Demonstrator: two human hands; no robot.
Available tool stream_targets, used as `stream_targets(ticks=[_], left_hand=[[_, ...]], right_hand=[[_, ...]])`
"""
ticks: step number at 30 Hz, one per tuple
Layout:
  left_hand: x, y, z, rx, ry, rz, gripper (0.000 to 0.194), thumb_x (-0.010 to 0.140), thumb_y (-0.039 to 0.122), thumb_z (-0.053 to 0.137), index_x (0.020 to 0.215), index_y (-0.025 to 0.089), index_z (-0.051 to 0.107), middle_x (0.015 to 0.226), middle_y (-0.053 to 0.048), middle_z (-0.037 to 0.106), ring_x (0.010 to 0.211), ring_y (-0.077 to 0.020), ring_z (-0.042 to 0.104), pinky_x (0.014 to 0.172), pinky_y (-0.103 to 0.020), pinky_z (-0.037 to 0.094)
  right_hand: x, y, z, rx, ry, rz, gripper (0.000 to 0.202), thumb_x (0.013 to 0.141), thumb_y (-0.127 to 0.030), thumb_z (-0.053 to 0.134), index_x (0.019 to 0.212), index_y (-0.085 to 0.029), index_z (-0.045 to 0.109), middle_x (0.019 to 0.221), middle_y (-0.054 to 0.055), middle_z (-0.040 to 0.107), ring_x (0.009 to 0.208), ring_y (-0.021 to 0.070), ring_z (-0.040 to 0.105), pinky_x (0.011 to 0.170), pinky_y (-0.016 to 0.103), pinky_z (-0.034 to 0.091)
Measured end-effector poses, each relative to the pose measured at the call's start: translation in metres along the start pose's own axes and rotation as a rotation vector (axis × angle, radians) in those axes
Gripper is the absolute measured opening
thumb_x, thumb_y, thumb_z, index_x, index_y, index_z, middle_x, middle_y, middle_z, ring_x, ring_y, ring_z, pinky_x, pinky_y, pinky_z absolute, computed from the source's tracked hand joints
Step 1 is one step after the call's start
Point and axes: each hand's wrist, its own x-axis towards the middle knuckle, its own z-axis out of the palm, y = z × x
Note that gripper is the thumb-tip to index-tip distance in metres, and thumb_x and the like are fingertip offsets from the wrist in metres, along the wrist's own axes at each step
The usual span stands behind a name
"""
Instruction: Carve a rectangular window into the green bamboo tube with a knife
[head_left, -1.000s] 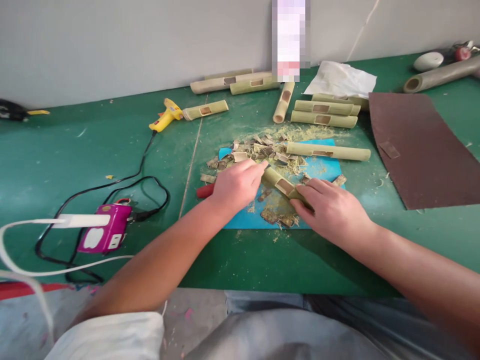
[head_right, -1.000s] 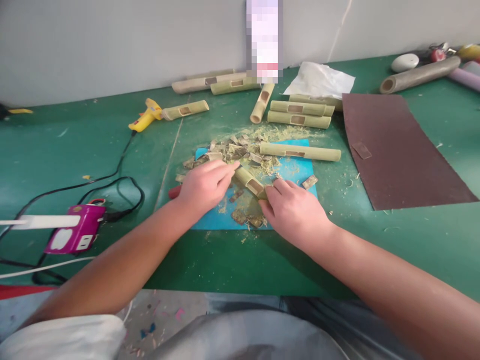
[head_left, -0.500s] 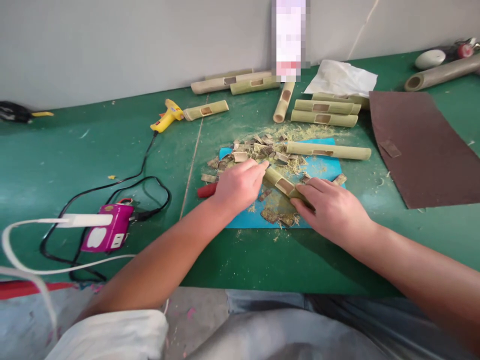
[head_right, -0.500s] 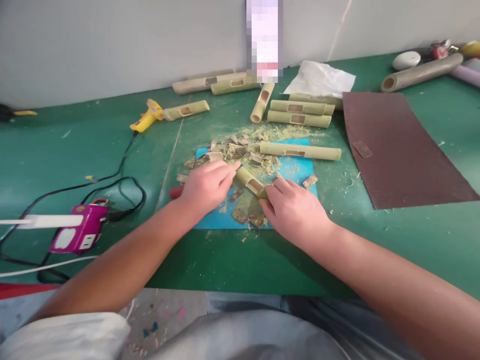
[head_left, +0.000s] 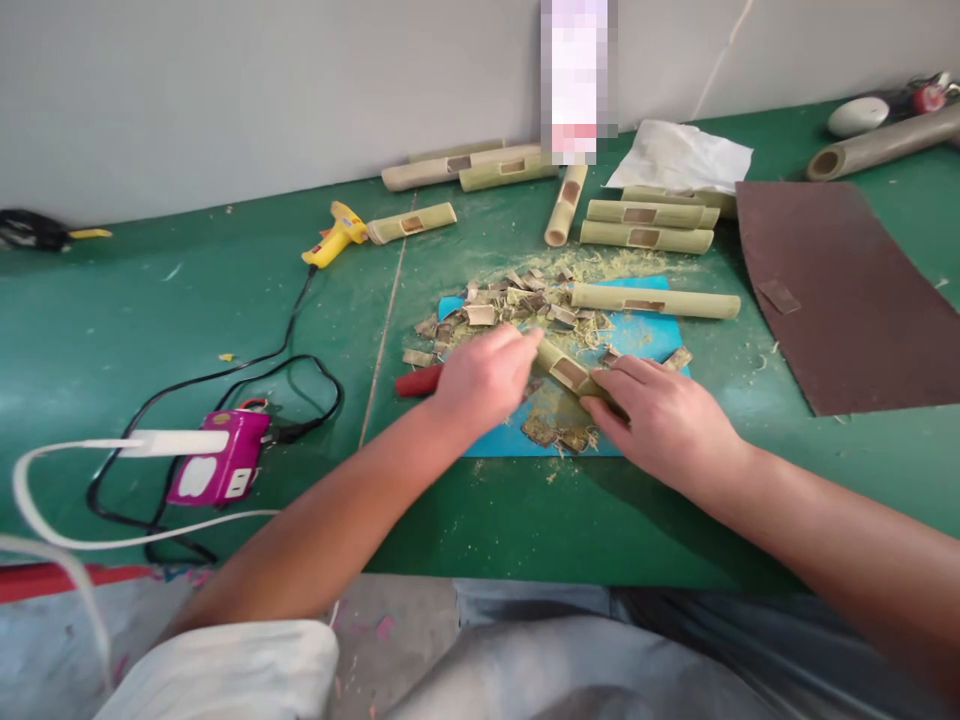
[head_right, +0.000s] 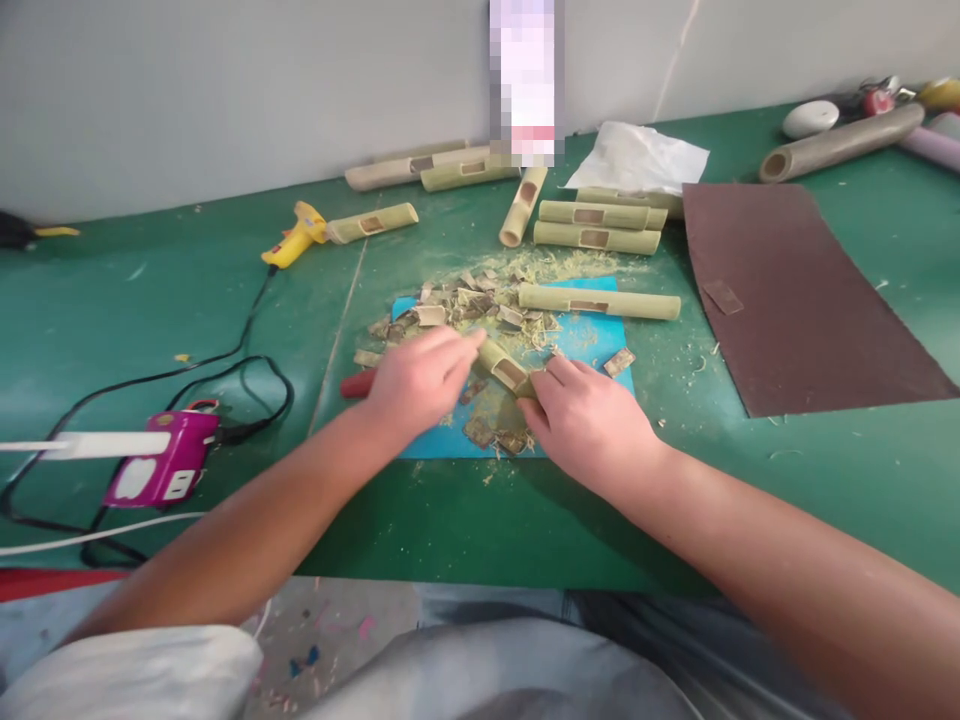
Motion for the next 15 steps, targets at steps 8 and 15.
stream_targets(ticks=[8,15], left_hand=[[-0.0033,0.0048,-0.0017,-0.015,-0.037,0.029,0.035,0.102,0.022,0.038,0.118,0.010,0.066,0.081,-0.008,0.067,0.072,-0.0144,0.064,0.066,-0.025,0.054],[-0.0054,0.0035,0.0008,-0.056,-0.012,0.051,0.033,0.101,0.022,0.041,0.119,0.008,0.066,0.083,-0.009,0.069,0.073,-0.0148,0.065,0.068,-0.026,0.055]], right_hand=[[-0.0001,0.0006,0.0001,-0.016,-0.011,0.005,0.025,0.095,-0.028,0.049,0.088,-0.014,0.069,0.085,0.008,0.066,0.074,0.0182,0.058,0.064,0.030,0.040],[-0.0004,-0.0006,-0.0006,0.002,-0.017,0.012,0.023,0.094,-0.027,0.050,0.087,-0.015,0.069,0.083,0.007,0.065,0.074,0.0181,0.058,0.064,0.030,0.040]])
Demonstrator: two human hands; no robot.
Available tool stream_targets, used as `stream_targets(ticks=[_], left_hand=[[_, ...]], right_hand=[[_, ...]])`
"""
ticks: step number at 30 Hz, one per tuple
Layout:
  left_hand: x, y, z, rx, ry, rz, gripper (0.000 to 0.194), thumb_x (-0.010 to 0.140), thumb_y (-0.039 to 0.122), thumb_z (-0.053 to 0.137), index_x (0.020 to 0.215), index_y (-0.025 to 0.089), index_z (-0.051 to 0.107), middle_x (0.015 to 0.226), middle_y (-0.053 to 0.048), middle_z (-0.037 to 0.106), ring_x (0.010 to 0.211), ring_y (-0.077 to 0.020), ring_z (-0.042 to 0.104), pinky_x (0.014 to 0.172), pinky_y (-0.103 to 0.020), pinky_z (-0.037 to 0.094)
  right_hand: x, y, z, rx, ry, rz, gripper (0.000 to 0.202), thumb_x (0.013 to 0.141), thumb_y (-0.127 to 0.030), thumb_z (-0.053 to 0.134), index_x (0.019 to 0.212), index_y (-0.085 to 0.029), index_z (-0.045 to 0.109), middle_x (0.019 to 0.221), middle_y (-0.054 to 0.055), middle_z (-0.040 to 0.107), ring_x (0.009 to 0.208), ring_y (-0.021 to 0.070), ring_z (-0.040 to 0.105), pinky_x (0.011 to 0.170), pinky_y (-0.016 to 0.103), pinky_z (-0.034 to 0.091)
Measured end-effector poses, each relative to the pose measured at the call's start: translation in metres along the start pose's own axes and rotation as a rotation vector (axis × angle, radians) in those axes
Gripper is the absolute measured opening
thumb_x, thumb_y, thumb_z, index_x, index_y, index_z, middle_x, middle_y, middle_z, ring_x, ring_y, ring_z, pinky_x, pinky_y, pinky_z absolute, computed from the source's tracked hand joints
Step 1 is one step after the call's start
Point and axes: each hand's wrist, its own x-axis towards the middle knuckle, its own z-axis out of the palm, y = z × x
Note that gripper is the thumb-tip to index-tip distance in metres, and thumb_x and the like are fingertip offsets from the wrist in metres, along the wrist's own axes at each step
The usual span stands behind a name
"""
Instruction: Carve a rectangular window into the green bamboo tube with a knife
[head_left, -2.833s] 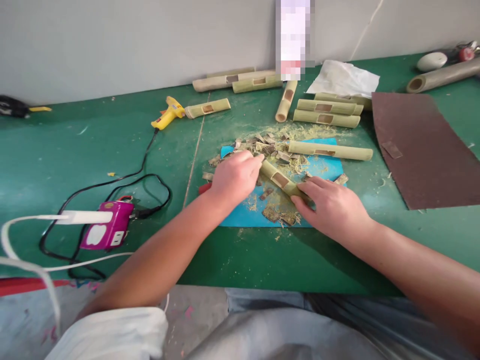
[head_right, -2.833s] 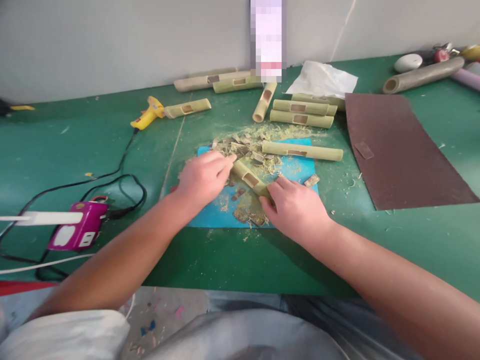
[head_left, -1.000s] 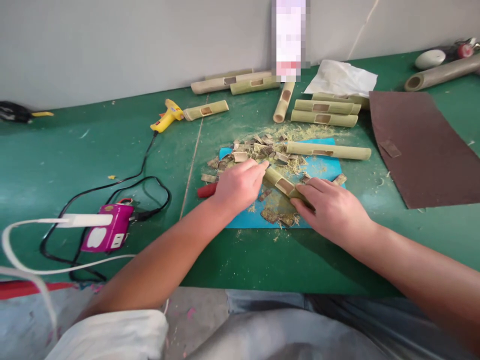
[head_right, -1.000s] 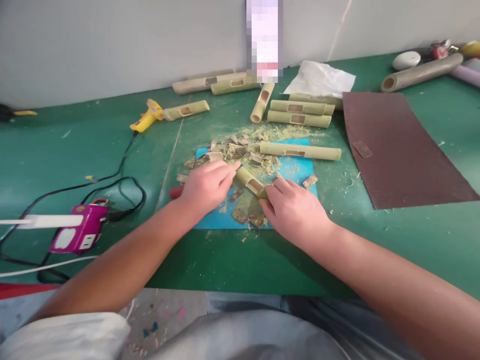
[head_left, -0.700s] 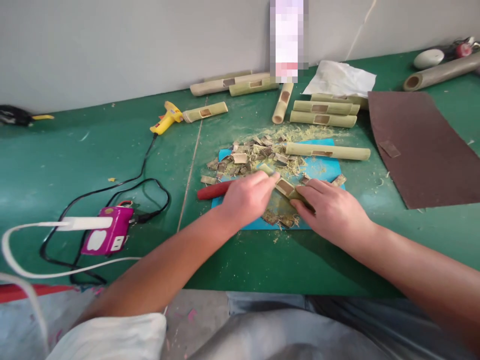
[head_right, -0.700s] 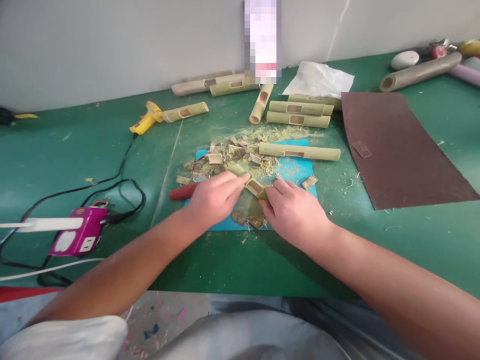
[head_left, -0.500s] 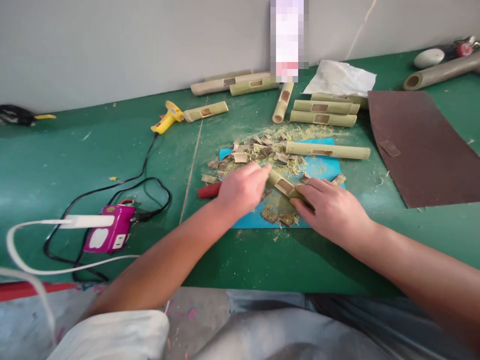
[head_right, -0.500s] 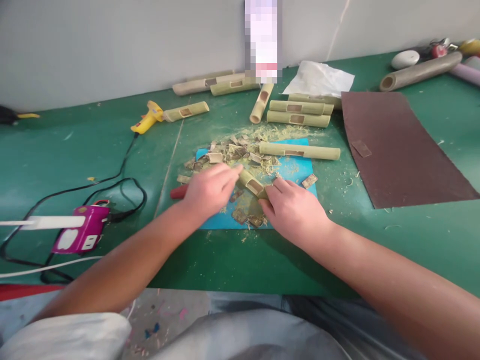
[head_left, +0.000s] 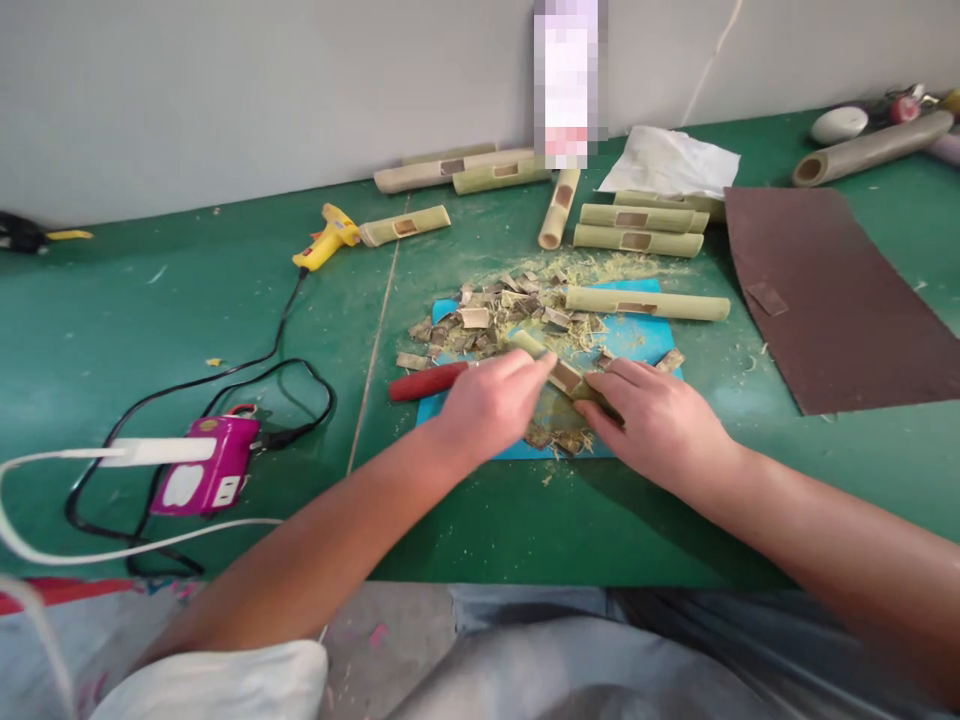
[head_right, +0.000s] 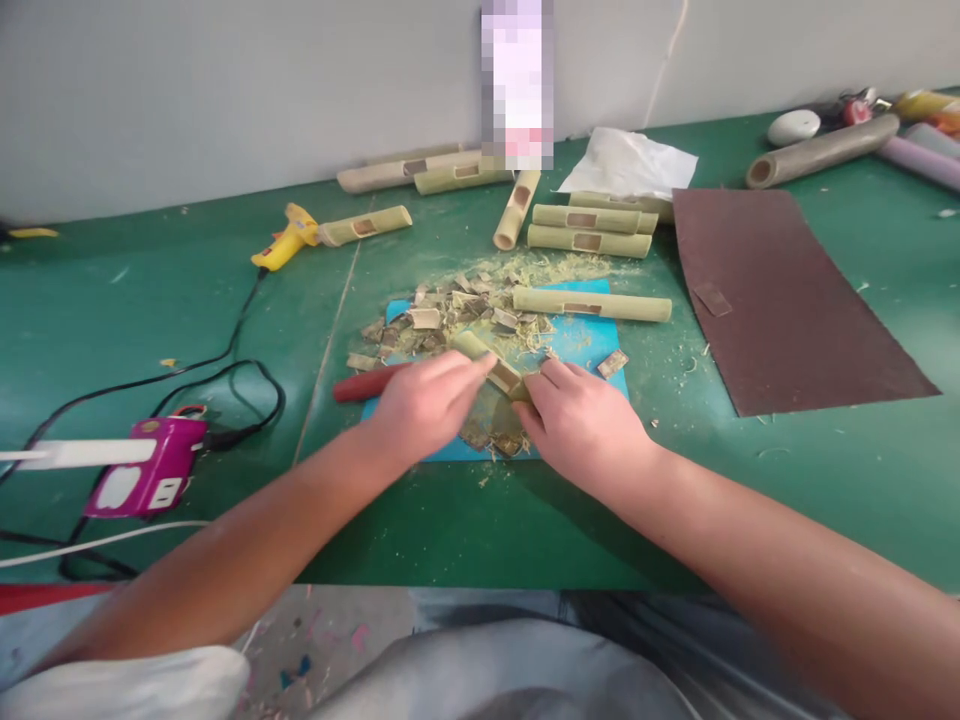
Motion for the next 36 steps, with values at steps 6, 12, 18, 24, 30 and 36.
stream_targets(ticks=[6,12,18,24,30,36], left_hand=[[0.001,-0.005,0.000,0.022,0.035,-0.029,0.032,0.101,0.022,0.042,0.117,0.010,0.067,0.085,-0.009,0.071,0.073,-0.0137,0.065,0.068,-0.024,0.054],[0.000,-0.003,0.002,-0.011,0.060,-0.051,0.030,0.100,0.022,0.046,0.115,0.010,0.068,0.085,-0.009,0.071,0.073,-0.0144,0.067,0.068,-0.025,0.055],[-0.003,0.008,-0.001,-0.175,0.015,-0.010,0.026,0.099,0.017,0.047,0.111,0.011,0.069,0.086,-0.008,0.071,0.078,-0.0147,0.068,0.072,-0.026,0.056],[-0.001,0.007,-0.015,-0.195,0.121,-0.110,0.027,0.098,0.020,0.049,0.115,0.014,0.068,0.090,-0.007,0.073,0.078,-0.0134,0.068,0.074,-0.026,0.055],[0.002,-0.006,-0.010,-0.394,0.119,-0.427,0.028,0.101,0.029,0.045,0.114,0.015,0.066,0.070,0.000,0.072,0.054,-0.0084,0.061,0.055,-0.020,0.052],[0.004,-0.003,-0.008,-0.432,0.107,-0.473,0.029,0.101,0.027,0.043,0.113,0.014,0.066,0.065,0.000,0.070,0.054,-0.0086,0.061,0.054,-0.019,0.051]], right_hand=[[0.000,0.001,0.000,0.015,0.012,0.001,0.023,0.094,-0.028,0.051,0.089,-0.014,0.069,0.082,0.007,0.066,0.073,0.0183,0.059,0.064,0.031,0.041],[0.000,0.002,-0.001,0.027,0.011,0.002,0.022,0.095,-0.029,0.051,0.090,-0.015,0.068,0.083,0.007,0.066,0.073,0.0180,0.060,0.064,0.030,0.042],[0.002,0.001,0.001,0.042,-0.015,0.036,0.027,0.096,-0.030,0.048,0.091,-0.014,0.068,0.087,0.009,0.067,0.073,0.0180,0.061,0.062,0.030,0.041],[0.001,0.000,-0.002,-0.041,0.008,0.044,0.027,0.095,-0.032,0.048,0.090,-0.015,0.069,0.078,0.006,0.065,0.067,0.0168,0.058,0.057,0.030,0.036],[0.003,0.001,-0.005,-0.009,0.083,0.000,0.026,0.092,-0.032,0.052,0.105,-0.015,0.066,0.095,0.010,0.067,0.077,0.0201,0.061,0.064,0.032,0.044],[0.005,0.002,0.001,0.028,0.045,-0.007,0.025,0.091,-0.030,0.055,0.107,-0.015,0.066,0.097,0.009,0.067,0.081,0.0206,0.062,0.066,0.032,0.046]])
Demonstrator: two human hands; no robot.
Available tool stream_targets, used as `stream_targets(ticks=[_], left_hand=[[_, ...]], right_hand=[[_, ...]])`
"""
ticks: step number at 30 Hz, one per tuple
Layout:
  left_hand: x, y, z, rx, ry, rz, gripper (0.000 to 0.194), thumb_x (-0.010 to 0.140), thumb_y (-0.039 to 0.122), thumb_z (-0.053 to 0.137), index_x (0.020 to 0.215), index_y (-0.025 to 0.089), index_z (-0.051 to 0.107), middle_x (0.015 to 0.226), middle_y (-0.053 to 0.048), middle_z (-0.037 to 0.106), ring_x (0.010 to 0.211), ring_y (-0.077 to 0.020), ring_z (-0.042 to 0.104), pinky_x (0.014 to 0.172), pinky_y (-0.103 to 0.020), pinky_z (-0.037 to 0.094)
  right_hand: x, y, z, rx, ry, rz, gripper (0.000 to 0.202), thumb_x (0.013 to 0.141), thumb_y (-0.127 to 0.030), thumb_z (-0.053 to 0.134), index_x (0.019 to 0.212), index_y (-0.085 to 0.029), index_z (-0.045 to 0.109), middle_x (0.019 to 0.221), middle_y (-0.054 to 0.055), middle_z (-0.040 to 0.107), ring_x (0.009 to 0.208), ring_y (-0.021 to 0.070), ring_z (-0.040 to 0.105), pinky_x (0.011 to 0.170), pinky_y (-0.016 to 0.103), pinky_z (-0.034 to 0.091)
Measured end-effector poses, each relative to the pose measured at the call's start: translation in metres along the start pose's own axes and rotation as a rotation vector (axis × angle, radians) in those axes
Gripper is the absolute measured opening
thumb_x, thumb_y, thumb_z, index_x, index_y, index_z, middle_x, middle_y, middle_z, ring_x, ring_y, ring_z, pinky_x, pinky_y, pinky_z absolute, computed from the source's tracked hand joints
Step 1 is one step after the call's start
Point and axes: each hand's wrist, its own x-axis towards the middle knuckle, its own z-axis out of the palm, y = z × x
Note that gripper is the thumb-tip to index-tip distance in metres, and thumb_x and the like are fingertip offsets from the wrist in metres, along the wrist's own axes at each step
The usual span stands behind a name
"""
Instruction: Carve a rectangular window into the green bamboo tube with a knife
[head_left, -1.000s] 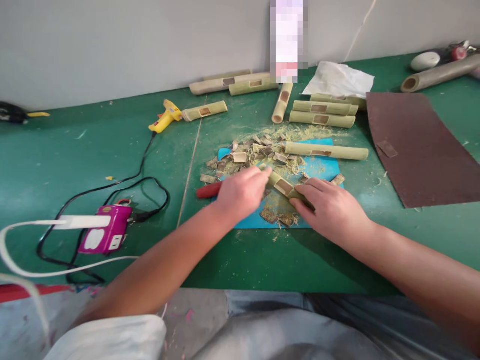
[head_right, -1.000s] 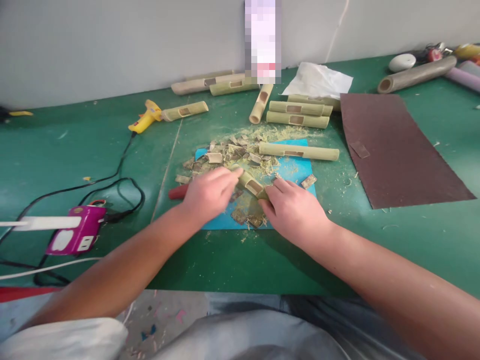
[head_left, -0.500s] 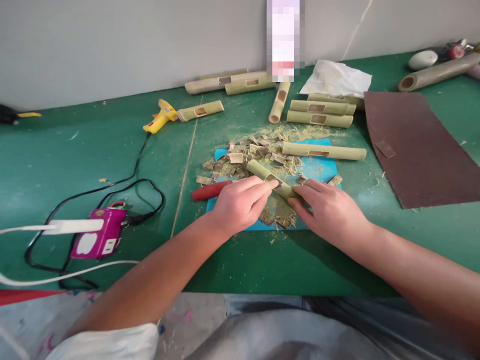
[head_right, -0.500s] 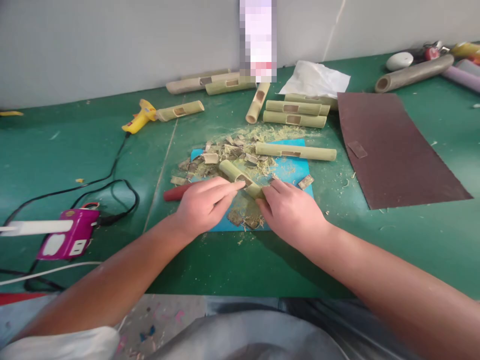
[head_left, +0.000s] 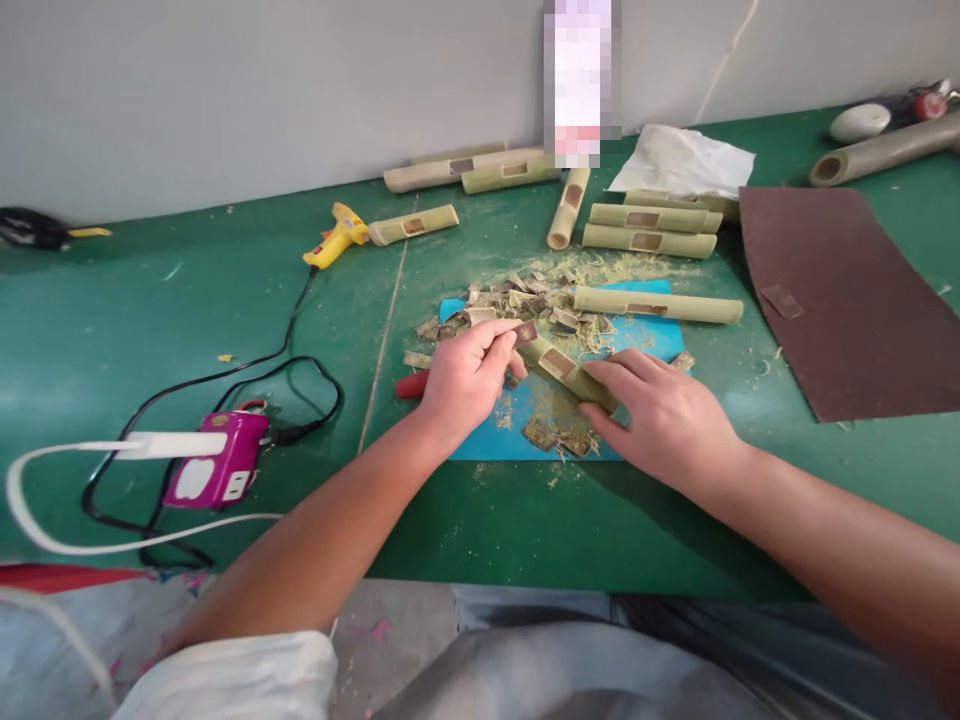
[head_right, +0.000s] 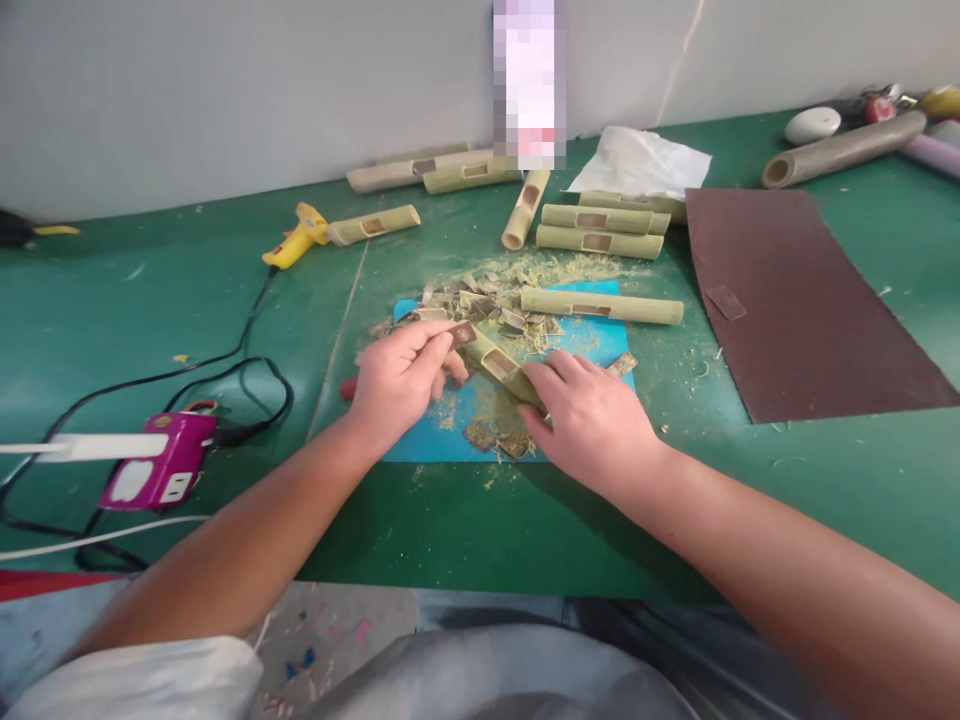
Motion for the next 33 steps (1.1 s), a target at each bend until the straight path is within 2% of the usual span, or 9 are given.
stream_targets(ticks=[2,6,8,17,23,27,31,33], left_hand=[[0.001,-0.001,-0.001,0.081,0.031,0.053,0.028,0.100,0.025,0.045,0.114,0.015,0.067,0.070,-0.001,0.071,0.058,-0.0092,0.063,0.059,-0.020,0.053],[0.005,-0.006,-0.005,0.336,0.078,0.267,0.026,0.099,0.024,0.049,0.113,0.017,0.070,0.094,-0.007,0.074,0.085,-0.0153,0.069,0.079,-0.027,0.055],[0.007,-0.008,-0.006,0.397,0.067,0.324,0.027,0.099,0.024,0.049,0.114,0.017,0.070,0.100,-0.008,0.073,0.090,-0.0164,0.068,0.081,-0.028,0.054],[0.008,-0.011,-0.001,0.456,-0.029,0.360,0.026,0.097,0.027,0.055,0.115,0.016,0.069,0.092,-0.007,0.070,0.081,-0.0153,0.066,0.075,-0.026,0.053],[0.006,-0.013,0.002,0.318,-0.069,0.462,0.026,0.100,0.023,0.050,0.114,0.012,0.069,0.085,-0.006,0.067,0.074,-0.0120,0.064,0.071,-0.024,0.053],[0.007,-0.013,0.003,0.376,-0.024,0.494,0.026,0.100,0.023,0.048,0.111,0.011,0.069,0.083,-0.006,0.066,0.074,-0.0128,0.063,0.069,-0.025,0.053],[0.009,-0.012,0.004,0.407,-0.049,0.546,0.028,0.101,0.023,0.045,0.110,0.010,0.069,0.078,-0.005,0.063,0.069,-0.0115,0.060,0.066,-0.023,0.052],[0.009,-0.012,0.003,0.417,-0.018,0.546,0.028,0.101,0.023,0.046,0.106,0.010,0.070,0.077,-0.005,0.063,0.067,-0.0114,0.059,0.064,-0.023,0.051]], right_hand=[[0.000,0.000,0.001,0.004,-0.007,0.006,0.024,0.090,-0.027,0.054,0.107,-0.015,0.066,0.096,0.009,0.067,0.080,0.0201,0.062,0.065,0.031,0.046],[-0.001,-0.003,0.000,0.005,-0.016,0.021,0.026,0.088,-0.022,0.053,0.109,-0.014,0.066,0.092,0.007,0.066,0.075,0.0187,0.060,0.063,0.031,0.045],[-0.002,-0.004,-0.001,0.008,-0.014,0.027,0.029,0.086,-0.021,0.054,0.112,-0.015,0.065,0.091,0.007,0.066,0.073,0.0178,0.059,0.062,0.030,0.044],[-0.004,-0.004,-0.001,0.032,-0.052,0.049,0.034,0.085,-0.021,0.054,0.117,-0.015,0.064,0.098,0.007,0.066,0.075,0.0176,0.060,0.060,0.029,0.043],[-0.005,-0.003,0.001,0.044,-0.064,0.054,0.028,0.090,-0.026,0.054,0.113,-0.015,0.066,0.099,0.008,0.067,0.076,0.0185,0.062,0.061,0.029,0.044],[-0.005,-0.003,0.001,0.037,-0.055,0.038,0.028,0.090,-0.026,0.055,0.113,-0.014,0.066,0.098,0.009,0.068,0.076,0.0189,0.063,0.062,0.029,0.045],[-0.005,-0.003,0.002,0.033,-0.051,0.042,0.027,0.090,-0.025,0.055,0.112,-0.014,0.067,0.099,0.009,0.068,0.075,0.0191,0.063,0.062,0.029,0.044],[-0.005,-0.003,0.002,0.032,-0.063,0.048,0.028,0.090,-0.026,0.055,0.113,-0.014,0.066,0.098,0.009,0.068,0.075,0.0192,0.063,0.062,0.029,0.044]])
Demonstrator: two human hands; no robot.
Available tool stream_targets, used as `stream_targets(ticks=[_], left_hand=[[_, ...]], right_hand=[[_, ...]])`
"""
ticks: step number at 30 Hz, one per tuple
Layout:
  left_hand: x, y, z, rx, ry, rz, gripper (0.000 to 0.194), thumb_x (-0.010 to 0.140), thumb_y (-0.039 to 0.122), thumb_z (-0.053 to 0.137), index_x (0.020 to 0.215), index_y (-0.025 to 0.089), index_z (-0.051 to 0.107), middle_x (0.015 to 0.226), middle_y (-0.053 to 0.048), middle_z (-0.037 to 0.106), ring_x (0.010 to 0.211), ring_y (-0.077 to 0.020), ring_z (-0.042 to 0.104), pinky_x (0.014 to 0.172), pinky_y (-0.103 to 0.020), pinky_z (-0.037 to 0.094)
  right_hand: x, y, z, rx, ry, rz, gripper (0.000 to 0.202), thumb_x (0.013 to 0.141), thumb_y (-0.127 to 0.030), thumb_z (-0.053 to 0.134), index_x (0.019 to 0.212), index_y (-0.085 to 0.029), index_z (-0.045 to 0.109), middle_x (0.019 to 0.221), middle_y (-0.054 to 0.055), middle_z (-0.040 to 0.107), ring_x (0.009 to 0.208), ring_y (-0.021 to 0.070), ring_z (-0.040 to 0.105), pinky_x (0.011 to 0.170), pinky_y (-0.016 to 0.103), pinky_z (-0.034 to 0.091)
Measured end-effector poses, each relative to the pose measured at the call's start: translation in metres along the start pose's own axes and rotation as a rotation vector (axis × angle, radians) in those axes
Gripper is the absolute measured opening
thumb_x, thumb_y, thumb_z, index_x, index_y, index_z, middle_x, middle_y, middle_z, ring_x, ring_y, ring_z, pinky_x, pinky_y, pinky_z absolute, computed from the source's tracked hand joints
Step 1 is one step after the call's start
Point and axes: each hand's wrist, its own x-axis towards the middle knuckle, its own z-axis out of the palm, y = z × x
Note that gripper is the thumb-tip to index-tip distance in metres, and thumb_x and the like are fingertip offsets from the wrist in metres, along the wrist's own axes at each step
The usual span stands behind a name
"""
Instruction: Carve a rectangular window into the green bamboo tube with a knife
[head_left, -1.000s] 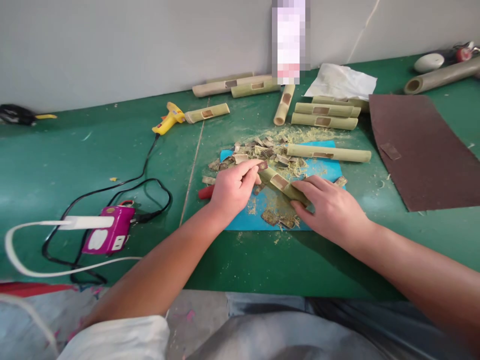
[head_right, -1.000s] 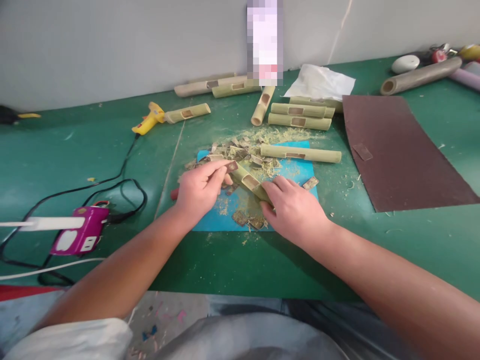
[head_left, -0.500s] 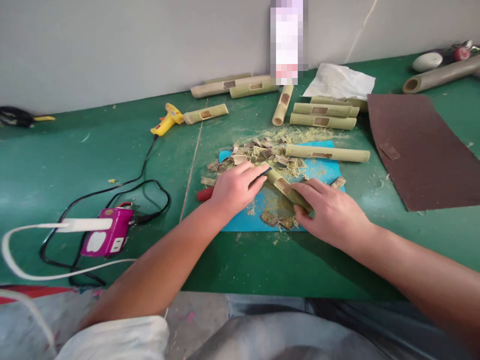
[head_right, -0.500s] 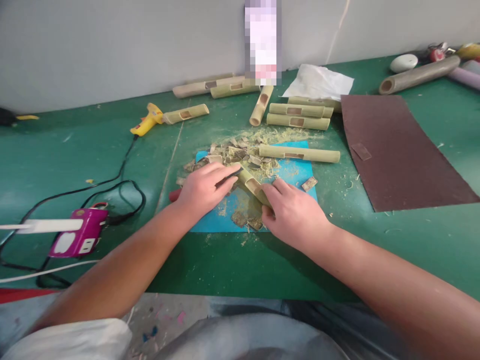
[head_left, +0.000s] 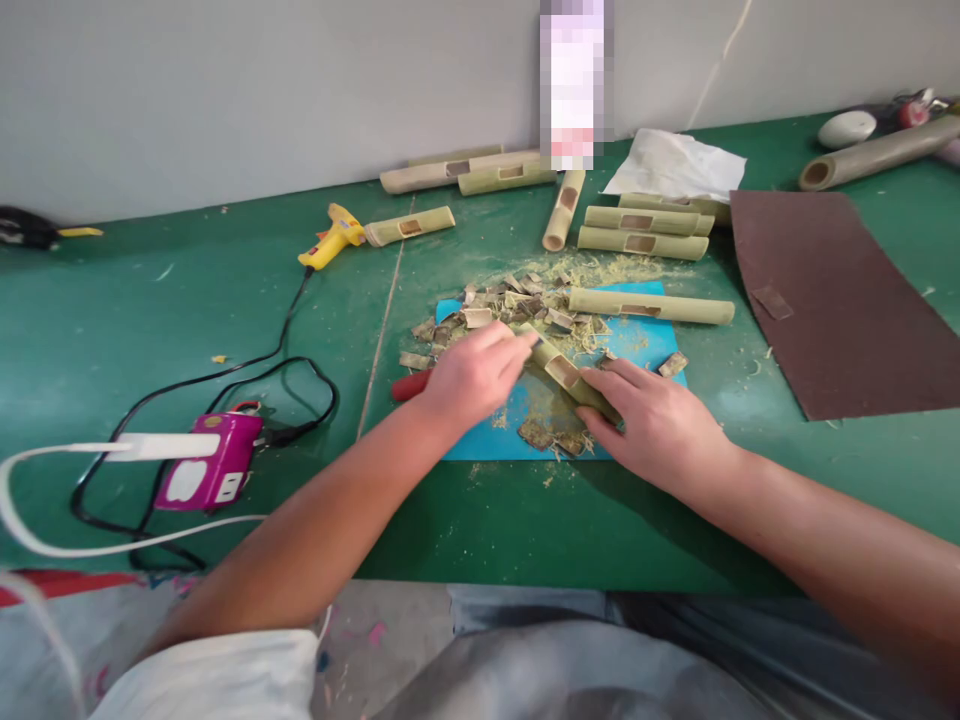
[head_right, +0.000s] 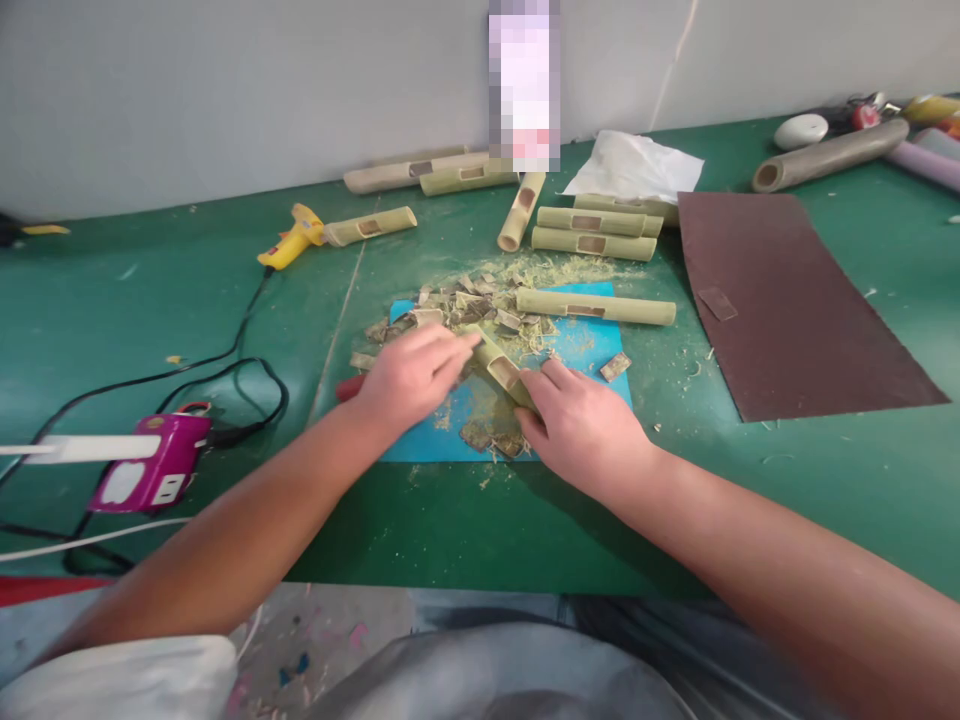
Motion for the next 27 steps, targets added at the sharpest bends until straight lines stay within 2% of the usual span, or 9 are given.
stream_targets(ticks=[5,8,11,15,18,23,27], left_hand=[[0.001,0.001,0.001,-0.011,-0.032,-0.002,0.028,0.101,0.022,0.045,0.108,0.009,0.069,0.079,-0.006,0.063,0.070,-0.0122,0.060,0.066,-0.024,0.051],[0.001,0.001,0.001,0.005,-0.008,-0.030,0.028,0.101,0.024,0.045,0.107,0.010,0.069,0.081,-0.006,0.064,0.071,-0.0128,0.060,0.066,-0.024,0.051],[0.001,0.000,0.001,-0.011,-0.050,-0.004,0.030,0.102,0.023,0.042,0.112,0.011,0.068,0.080,-0.005,0.063,0.072,-0.0129,0.060,0.067,-0.025,0.052],[0.000,0.002,0.001,0.024,-0.023,-0.003,0.029,0.101,0.023,0.044,0.106,0.009,0.069,0.078,-0.006,0.062,0.070,-0.0138,0.060,0.066,-0.026,0.052],[0.000,0.004,0.000,0.004,-0.067,0.019,0.029,0.101,0.020,0.044,0.112,0.008,0.067,0.079,-0.006,0.064,0.071,-0.0137,0.061,0.068,-0.026,0.053],[0.001,-0.003,0.000,-0.001,-0.026,-0.070,0.023,0.097,0.023,0.053,0.109,0.012,0.069,0.089,-0.007,0.066,0.079,-0.0155,0.063,0.072,-0.028,0.054],[0.002,-0.007,-0.001,0.013,-0.019,-0.054,0.021,0.097,0.023,0.054,0.109,0.016,0.069,0.089,-0.006,0.064,0.078,-0.0142,0.061,0.070,-0.027,0.052]], right_hand=[[0.002,-0.001,-0.002,0.013,-0.040,0.019,0.027,0.090,-0.026,0.054,0.112,-0.015,0.066,0.099,0.009,0.068,0.077,0.0189,0.062,0.063,0.029,0.044],[0.002,-0.001,-0.003,0.018,-0.048,0.033,0.028,0.090,-0.026,0.053,0.112,-0.015,0.066,0.101,0.009,0.068,0.077,0.0187,0.062,0.063,0.029,0.043],[0.001,-0.001,-0.003,0.014,-0.064,0.035,0.028,0.090,-0.027,0.053,0.112,-0.016,0.066,0.101,0.009,0.067,0.077,0.0190,0.062,0.062,0.029,0.043],[0.001,-0.001,-0.002,0.013,-0.068,0.042,0.030,0.091,-0.027,0.053,0.115,-0.015,0.065,0.101,0.009,0.067,0.078,0.0196,0.062,0.062,0.030,0.042],[0.001,-0.002,-0.002,0.005,-0.077,0.044,0.029,0.091,-0.027,0.053,0.113,-0.015,0.066,0.100,0.009,0.067,0.078,0.0197,0.062,0.061,0.030,0.042],[0.002,-0.002,-0.004,0.013,-0.081,0.048,0.028,0.091,-0.026,0.053,0.113,-0.015,0.066,0.104,0.010,0.068,0.079,0.0199,0.063,0.062,0.030,0.043],[0.003,-0.003,-0.006,0.019,-0.092,0.058,0.026,0.091,-0.027,0.053,0.111,-0.015,0.066,0.103,0.010,0.068,0.077,0.0194,0.063,0.061,0.030,0.042]])
